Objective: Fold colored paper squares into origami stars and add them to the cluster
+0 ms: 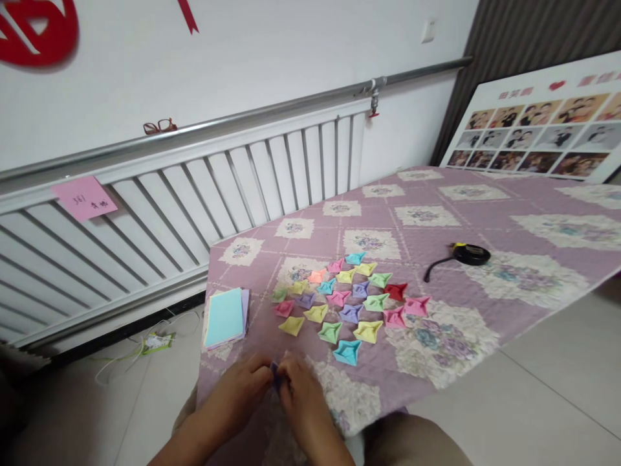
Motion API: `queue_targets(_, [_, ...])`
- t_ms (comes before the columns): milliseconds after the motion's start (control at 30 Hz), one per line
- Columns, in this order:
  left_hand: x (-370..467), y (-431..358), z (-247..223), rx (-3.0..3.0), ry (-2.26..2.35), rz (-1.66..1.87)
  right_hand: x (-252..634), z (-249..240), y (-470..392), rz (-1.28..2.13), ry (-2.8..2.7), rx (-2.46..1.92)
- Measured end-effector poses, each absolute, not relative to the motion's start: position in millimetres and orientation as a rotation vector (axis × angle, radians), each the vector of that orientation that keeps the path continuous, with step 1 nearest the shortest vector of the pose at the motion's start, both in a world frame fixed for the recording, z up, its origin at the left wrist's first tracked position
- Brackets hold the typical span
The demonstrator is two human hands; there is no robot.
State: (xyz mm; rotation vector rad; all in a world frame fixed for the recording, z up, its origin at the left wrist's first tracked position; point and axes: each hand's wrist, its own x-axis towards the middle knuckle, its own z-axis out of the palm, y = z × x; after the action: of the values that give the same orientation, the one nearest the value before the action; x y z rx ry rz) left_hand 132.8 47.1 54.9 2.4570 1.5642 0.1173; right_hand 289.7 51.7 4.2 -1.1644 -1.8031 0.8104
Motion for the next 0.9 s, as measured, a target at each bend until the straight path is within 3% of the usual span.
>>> queue_targets(300, [113,43,65,2.259,1.389,0.335,298,10,50,0.932,-2.071,-1.026])
queue_targets(733, [104,39,66,2.123,1.259,0.379,286,3,45,0.701,-2.28,-1.171])
queue_targets(900, [106,42,57,2.03,1.336,0.366,286,-1,47,0.897,-2.205,-1.129])
